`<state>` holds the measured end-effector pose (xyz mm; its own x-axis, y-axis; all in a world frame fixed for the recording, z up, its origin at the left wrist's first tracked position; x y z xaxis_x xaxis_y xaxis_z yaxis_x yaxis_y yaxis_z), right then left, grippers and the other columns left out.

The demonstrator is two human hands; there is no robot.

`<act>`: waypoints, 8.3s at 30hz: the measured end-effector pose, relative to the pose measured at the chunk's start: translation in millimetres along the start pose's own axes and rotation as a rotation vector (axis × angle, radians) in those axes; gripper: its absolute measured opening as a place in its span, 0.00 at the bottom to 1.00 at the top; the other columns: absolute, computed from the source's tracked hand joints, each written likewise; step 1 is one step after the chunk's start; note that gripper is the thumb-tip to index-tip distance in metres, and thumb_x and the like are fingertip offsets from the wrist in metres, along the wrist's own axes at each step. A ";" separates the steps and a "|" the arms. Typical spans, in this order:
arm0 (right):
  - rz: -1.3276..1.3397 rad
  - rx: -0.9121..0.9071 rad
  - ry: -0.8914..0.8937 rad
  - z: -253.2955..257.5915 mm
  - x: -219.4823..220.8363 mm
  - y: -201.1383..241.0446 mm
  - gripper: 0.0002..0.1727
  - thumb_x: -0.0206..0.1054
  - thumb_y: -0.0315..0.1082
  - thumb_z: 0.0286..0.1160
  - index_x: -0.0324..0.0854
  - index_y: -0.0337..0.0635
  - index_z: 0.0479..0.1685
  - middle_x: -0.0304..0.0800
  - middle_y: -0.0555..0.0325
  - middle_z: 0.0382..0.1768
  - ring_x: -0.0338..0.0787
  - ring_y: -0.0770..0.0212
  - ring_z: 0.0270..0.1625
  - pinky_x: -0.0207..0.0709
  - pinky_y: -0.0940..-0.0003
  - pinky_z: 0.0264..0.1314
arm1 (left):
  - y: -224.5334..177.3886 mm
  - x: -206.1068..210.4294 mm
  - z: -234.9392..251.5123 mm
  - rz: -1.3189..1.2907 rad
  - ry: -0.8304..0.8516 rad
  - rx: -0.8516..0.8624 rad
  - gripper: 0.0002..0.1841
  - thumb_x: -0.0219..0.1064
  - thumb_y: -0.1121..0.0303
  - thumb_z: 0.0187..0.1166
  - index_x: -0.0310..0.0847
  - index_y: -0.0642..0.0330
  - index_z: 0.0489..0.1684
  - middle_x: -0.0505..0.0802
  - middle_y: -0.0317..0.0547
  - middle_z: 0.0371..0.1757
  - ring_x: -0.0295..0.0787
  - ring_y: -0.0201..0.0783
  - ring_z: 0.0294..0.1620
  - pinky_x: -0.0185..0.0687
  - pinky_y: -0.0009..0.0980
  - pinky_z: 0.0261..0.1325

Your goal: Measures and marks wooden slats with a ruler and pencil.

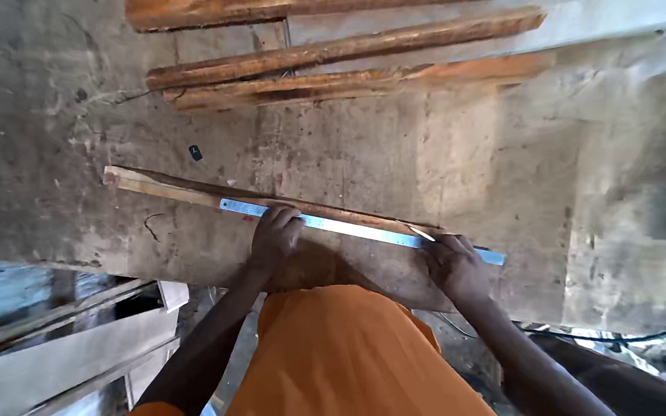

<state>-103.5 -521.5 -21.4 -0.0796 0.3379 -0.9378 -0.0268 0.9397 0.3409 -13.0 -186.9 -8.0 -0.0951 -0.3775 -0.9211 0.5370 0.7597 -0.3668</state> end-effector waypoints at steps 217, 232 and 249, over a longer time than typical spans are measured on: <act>0.297 0.041 -0.092 91.3 -69.8 -52.1 0.26 0.75 0.28 0.70 0.80 0.38 0.71 0.83 0.35 0.68 0.81 0.33 0.72 0.74 0.31 0.73 | -13.4 21.1 -103.3 -0.146 -0.068 -0.675 0.19 0.65 0.52 0.84 0.88 0.48 0.67 0.82 0.38 0.82 0.75 0.47 0.82 0.74 0.52 0.81; 1.103 -0.352 0.180 227.7 74.8 418.3 0.09 0.67 0.30 0.82 0.91 0.36 0.49 0.96 0.58 0.39 0.92 0.69 0.35 0.89 0.69 0.41 | 252.2 -106.8 -189.8 -0.219 -0.353 -0.696 0.21 0.63 0.56 0.86 0.84 0.53 0.73 0.89 0.44 0.72 0.80 0.47 0.77 0.73 0.48 0.82; 0.672 -0.434 0.221 309.1 161.4 576.8 0.10 0.71 0.38 0.75 0.88 0.40 0.41 0.90 0.59 0.31 0.86 0.69 0.28 0.83 0.66 0.35 | 262.2 -101.2 -194.8 -0.081 -0.437 -0.736 0.18 0.67 0.52 0.82 0.89 0.41 0.67 0.94 0.38 0.64 0.89 0.39 0.65 0.82 0.45 0.69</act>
<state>176.2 91.3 3.6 -0.4088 0.7592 -0.5064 -0.2821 0.4225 0.8613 -25.9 153.6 -36.3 0.3025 -0.5008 -0.8110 -0.1523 0.8145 -0.5598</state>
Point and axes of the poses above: each hand's wrist, its own z-axis towards the middle knuckle, its own x-axis out of the palm, y = z × x, the point moved 10 cm from there along z, towards the middle knuckle
